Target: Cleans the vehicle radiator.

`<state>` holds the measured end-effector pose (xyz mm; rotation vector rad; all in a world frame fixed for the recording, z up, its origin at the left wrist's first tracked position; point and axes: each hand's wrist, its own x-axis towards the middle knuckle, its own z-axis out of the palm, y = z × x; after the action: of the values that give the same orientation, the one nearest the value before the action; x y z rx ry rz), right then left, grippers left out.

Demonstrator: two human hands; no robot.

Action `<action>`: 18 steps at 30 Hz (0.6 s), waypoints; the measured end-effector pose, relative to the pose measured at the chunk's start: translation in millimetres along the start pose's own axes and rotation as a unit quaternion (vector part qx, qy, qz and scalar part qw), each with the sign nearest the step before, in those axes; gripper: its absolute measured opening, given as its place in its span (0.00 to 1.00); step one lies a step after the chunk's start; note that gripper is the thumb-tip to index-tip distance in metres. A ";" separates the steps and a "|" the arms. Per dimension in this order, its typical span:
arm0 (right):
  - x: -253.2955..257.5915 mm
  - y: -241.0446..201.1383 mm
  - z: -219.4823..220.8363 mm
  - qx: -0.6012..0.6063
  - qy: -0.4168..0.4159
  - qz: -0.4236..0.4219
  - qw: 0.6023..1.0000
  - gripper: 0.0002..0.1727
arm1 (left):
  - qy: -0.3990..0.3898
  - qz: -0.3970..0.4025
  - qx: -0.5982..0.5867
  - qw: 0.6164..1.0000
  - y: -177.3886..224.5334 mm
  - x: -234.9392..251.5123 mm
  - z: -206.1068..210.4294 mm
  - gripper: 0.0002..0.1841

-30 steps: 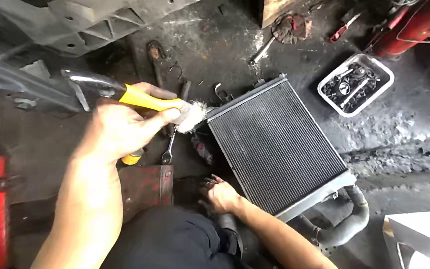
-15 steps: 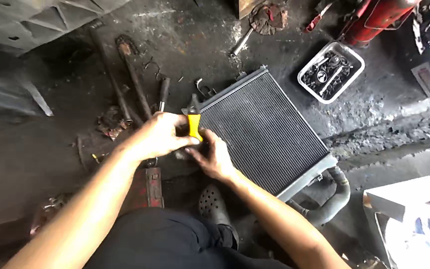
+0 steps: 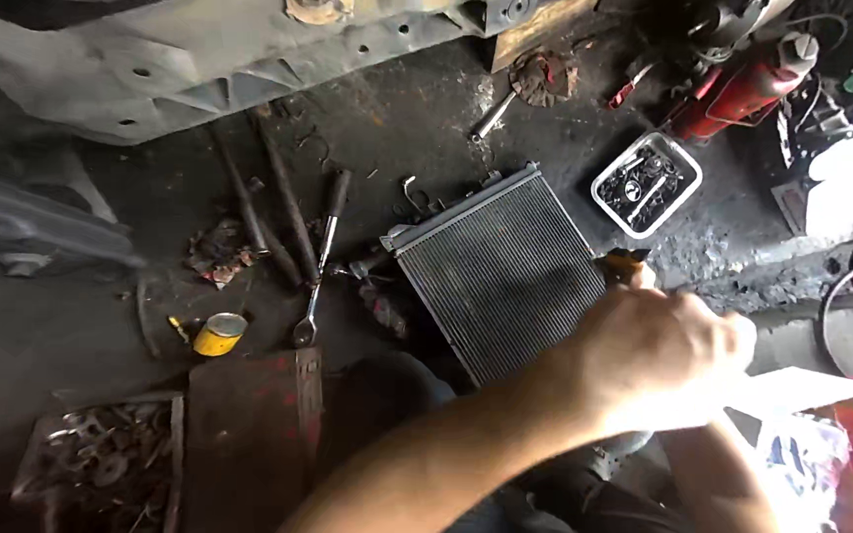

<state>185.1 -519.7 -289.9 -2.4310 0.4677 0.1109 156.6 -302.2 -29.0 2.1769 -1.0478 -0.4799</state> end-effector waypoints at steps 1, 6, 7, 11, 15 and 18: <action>1.7 1.5 2.7 -0.029 0.028 -0.015 0.999 0.16 | -0.057 0.006 0.001 0.998 3.5 6.3 16.3 0.13; -26.5 -26.0 53.0 -0.093 0.019 -0.050 0.994 0.25 | -0.210 0.107 -0.013 0.972 8.5 7.3 63.6 0.07; -41.2 -33.8 60.0 -0.090 -0.009 -0.083 0.992 0.26 | -0.214 0.113 -0.026 0.970 8.4 9.0 65.1 0.08; -62.3 -64.7 40.2 -0.116 -0.138 -0.089 0.980 0.19 | -0.177 0.050 -0.095 0.978 -2.5 11.5 59.4 0.15; -17.5 -27.1 27.8 -0.145 -0.022 -0.062 0.987 0.18 | -0.164 0.047 -0.074 0.983 -12.4 5.8 51.8 0.16; -16.0 -34.4 28.6 -0.133 -0.061 -0.083 0.986 0.18 | -0.170 0.028 -0.082 0.982 -12.5 0.5 51.3 0.17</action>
<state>183.6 -472.2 -288.9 -2.6944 0.2028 0.2644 134.3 -317.7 -74.3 1.9546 -1.1988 -0.9034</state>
